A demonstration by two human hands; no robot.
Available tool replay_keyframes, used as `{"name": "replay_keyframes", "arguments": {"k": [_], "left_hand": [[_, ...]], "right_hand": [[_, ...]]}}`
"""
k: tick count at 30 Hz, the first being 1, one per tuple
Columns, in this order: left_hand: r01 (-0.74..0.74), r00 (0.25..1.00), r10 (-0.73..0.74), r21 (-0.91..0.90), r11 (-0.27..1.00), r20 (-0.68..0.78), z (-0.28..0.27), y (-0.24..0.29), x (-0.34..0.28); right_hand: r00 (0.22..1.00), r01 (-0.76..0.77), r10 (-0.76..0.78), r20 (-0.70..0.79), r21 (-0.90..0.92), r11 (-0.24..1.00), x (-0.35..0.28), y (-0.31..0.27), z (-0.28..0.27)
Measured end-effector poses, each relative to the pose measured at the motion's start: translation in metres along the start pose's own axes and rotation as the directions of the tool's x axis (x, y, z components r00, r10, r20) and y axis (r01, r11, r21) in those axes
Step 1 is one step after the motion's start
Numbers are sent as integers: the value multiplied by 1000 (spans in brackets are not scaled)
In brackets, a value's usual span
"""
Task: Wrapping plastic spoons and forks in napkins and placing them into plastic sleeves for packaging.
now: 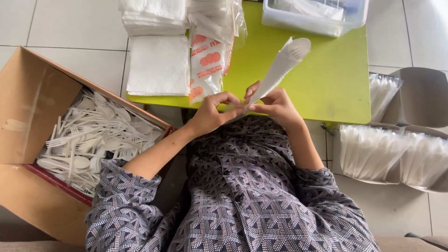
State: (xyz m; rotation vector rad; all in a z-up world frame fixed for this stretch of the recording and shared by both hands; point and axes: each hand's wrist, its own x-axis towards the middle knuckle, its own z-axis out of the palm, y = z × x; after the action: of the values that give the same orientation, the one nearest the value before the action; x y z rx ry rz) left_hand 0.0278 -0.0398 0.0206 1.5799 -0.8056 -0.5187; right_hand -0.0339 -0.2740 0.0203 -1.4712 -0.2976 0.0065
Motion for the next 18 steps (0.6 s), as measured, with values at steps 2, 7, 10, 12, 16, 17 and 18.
{"name": "replay_keyframes", "arguments": {"k": [2, 7, 10, 12, 16, 17, 18], "left_hand": [[11, 1000, -10, -57, 998, 16, -1, 1, -2], [73, 996, -59, -252, 965, 64, 1, -8, -1], [144, 986, -103, -370, 918, 128, 2, 4, -1], [221, 965, -123, -472, 854, 230, 3, 10, -5], [228, 955, -77, -542, 809, 287, 2, 8, -3], [220, 960, -75, -557, 801, 272, 2, 1, -2], [212, 964, -72, -571, 793, 258, 3, -6, 0]], "right_hand": [[999, 19, -21, 29, 41, 999, 4, -4, 0], [991, 13, -17, 130, 26, 1000, 20, -23, -5], [986, -14, 17, 165, -17, 1000, 27, -32, -6], [947, 7, 52, 317, -183, 983, 30, -36, -8], [900, 102, -17, 436, -171, 980, 35, -36, -11], [916, 88, -20, 401, -151, 985, 35, -36, -11], [931, 74, -21, 364, -131, 989, 34, -37, -12]]}}
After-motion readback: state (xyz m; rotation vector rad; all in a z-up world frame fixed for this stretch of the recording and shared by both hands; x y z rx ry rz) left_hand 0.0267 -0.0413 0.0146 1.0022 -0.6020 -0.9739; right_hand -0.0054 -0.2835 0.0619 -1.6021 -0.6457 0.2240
